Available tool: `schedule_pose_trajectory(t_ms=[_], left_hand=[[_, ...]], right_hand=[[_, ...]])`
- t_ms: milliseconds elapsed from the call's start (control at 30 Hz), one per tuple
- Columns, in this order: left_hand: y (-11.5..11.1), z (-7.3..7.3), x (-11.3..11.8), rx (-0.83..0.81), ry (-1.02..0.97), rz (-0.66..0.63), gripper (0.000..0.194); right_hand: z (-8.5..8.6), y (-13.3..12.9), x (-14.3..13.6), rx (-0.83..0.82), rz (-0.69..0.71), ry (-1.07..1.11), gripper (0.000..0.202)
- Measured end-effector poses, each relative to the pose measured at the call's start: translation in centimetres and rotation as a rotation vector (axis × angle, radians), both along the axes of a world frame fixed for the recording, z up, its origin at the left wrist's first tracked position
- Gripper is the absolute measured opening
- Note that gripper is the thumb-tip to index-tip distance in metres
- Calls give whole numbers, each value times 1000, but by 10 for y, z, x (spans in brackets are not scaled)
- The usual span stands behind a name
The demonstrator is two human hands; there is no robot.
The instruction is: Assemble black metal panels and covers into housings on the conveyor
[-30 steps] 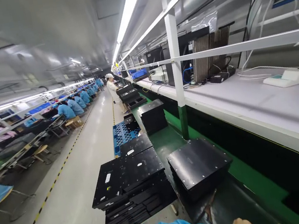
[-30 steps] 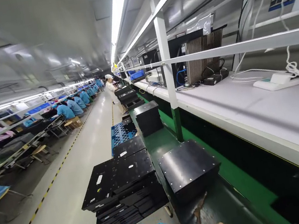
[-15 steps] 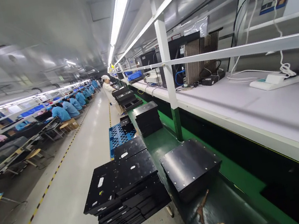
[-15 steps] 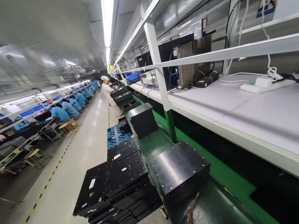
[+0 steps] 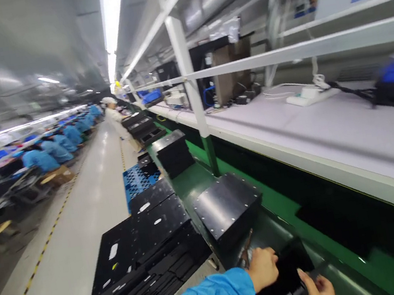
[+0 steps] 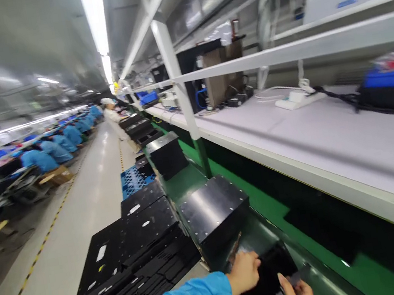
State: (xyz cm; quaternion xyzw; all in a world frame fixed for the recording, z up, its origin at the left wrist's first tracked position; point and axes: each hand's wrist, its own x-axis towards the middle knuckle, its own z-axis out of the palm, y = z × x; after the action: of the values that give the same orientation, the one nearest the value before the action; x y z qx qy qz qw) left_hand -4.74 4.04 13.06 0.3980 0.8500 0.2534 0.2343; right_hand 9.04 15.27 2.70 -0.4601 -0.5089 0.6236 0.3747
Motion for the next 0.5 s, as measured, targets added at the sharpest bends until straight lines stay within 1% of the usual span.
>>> schedule_pose_trajectory(t_ms=[33, 100, 133, 167, 200, 233, 300, 333, 367, 400, 433, 500], left_hand=[[-2, 8, 2, -7, 14, 4, 33], [-14, 29, 3, 7, 61, 3, 34], [-23, 42, -3, 56, 92, 26, 36], [-34, 57, -14, 113, 125, 63, 38], [-45, 71, -32, 171, 170, 100, 40], [-55, 84, -54, 212, 223, 142, 42], [-73, 107, -107, 250, 272, 228, 45], [-80, 115, -135, 264, 265, 255, 47], [-86, 120, -162, 275, 242, 290, 46], [-90, 123, -186, 286, 177, 316, 46], [-92, 124, -209, 294, 100, 355, 45], [-92, 119, -246, 299, -41, 431, 42]], right_hand=[[6, -8, 1, -5, -46, 7, 58], [20, -19, 4, -9, -105, 20, 53], [25, -21, 6, -18, -137, 43, 50], [29, -20, 9, -41, -159, 78, 48], [30, -17, 14, -73, -194, 102, 47], [29, -13, 21, -108, -230, 114, 47], [22, -2, 40, -173, -289, 94, 53], [16, 3, 50, -199, -306, 67, 57], [9, 8, 61, -219, -318, 23, 59], [2, 13, 72, -231, -321, -52, 58], [-6, 18, 82, -232, -308, -177, 55], [-20, 29, 99, -222, -252, -493, 44]])
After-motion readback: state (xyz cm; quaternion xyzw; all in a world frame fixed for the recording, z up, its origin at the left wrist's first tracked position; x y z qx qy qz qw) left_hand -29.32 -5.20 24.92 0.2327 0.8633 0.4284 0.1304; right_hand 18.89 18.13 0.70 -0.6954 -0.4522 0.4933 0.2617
